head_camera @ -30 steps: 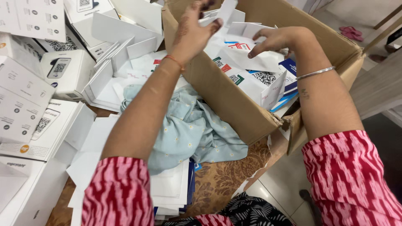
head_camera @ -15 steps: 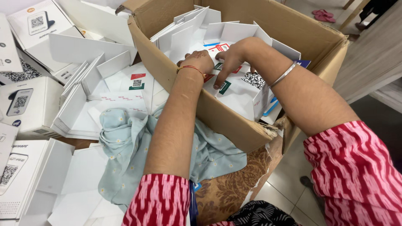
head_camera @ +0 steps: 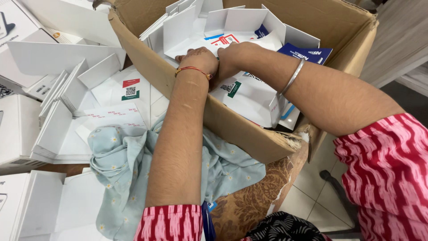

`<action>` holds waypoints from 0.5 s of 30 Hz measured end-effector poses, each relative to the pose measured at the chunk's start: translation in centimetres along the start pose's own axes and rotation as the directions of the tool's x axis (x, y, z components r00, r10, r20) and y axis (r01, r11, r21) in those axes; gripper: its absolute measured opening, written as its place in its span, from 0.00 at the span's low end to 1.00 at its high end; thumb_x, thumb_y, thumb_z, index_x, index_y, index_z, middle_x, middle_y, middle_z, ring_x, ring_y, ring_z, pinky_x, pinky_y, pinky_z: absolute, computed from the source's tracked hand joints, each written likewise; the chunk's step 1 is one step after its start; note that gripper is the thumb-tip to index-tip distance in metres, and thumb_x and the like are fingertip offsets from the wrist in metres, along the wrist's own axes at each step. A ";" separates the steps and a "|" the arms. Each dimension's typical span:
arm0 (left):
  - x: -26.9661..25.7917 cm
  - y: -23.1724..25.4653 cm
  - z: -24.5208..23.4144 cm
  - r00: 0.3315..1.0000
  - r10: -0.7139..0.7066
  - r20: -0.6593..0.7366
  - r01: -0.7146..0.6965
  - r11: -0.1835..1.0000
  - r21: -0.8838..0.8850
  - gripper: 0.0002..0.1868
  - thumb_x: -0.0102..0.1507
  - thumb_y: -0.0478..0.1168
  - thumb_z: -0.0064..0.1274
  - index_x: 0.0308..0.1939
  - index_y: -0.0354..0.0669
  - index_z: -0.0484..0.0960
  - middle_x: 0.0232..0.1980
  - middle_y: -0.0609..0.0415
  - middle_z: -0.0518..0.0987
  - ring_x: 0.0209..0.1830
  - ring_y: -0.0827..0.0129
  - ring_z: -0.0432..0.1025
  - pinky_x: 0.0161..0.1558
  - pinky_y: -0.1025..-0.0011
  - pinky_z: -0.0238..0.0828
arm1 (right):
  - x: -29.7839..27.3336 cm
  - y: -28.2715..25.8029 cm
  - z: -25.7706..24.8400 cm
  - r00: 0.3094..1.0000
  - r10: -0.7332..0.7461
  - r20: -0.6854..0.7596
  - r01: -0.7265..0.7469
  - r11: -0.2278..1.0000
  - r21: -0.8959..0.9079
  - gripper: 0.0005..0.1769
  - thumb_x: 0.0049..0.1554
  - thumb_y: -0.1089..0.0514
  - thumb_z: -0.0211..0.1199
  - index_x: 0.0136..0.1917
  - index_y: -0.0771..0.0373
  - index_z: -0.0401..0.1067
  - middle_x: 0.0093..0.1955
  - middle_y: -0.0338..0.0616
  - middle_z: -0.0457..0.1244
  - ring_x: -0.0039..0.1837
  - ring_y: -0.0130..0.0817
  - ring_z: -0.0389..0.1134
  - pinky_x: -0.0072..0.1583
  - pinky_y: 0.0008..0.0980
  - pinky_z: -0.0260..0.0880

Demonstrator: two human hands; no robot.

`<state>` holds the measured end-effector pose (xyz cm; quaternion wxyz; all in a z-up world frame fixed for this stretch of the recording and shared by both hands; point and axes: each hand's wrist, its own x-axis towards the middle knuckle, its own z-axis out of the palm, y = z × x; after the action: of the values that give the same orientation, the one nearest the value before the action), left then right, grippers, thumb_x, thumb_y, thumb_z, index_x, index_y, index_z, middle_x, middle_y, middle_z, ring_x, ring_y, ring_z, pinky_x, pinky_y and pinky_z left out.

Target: The person sorts various paper slips and cards by hand, picking them up from a pile and placing them into a cardboard box.

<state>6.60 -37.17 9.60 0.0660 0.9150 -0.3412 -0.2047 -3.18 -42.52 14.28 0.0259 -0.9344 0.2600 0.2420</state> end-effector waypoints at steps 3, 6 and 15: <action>0.4 -0.1 0.0 0.998 -0.025 0.056 0.027 0.999 -0.031 0.19 0.63 0.37 0.49 0.56 0.39 0.83 0.60 0.43 0.79 0.65 0.52 0.71 0.71 0.49 0.55 | 0.1 0.1 0.5 0.995 -0.083 -0.051 0.084 0.996 0.021 0.63 0.33 0.25 0.79 0.72 0.57 0.63 0.68 0.59 0.62 0.63 0.52 0.69 0.59 0.48 0.71; 0.2 -0.3 0.0 0.998 -0.048 0.049 0.053 0.993 -0.107 0.15 0.64 0.38 0.47 0.50 0.41 0.86 0.53 0.45 0.84 0.57 0.54 0.78 0.65 0.55 0.67 | 0.5 0.2 1.0 0.987 -0.138 -0.085 0.140 0.990 0.014 0.60 0.33 0.29 0.81 0.71 0.55 0.64 0.66 0.57 0.62 0.63 0.49 0.67 0.57 0.48 0.72; -1.4 0.2 -1.0 0.997 -0.055 0.059 0.055 0.998 0.008 0.18 0.65 0.40 0.50 0.58 0.48 0.83 0.60 0.48 0.80 0.63 0.55 0.73 0.67 0.55 0.60 | 0.8 -0.1 1.0 0.972 -0.205 -0.114 0.209 0.978 0.024 0.53 0.33 0.31 0.80 0.65 0.58 0.71 0.53 0.49 0.71 0.54 0.47 0.73 0.55 0.43 0.73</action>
<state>5.91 -36.43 11.07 0.0474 0.9179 -0.3184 -0.2321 -2.97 -42.65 12.96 0.0533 -0.9678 0.1664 0.1810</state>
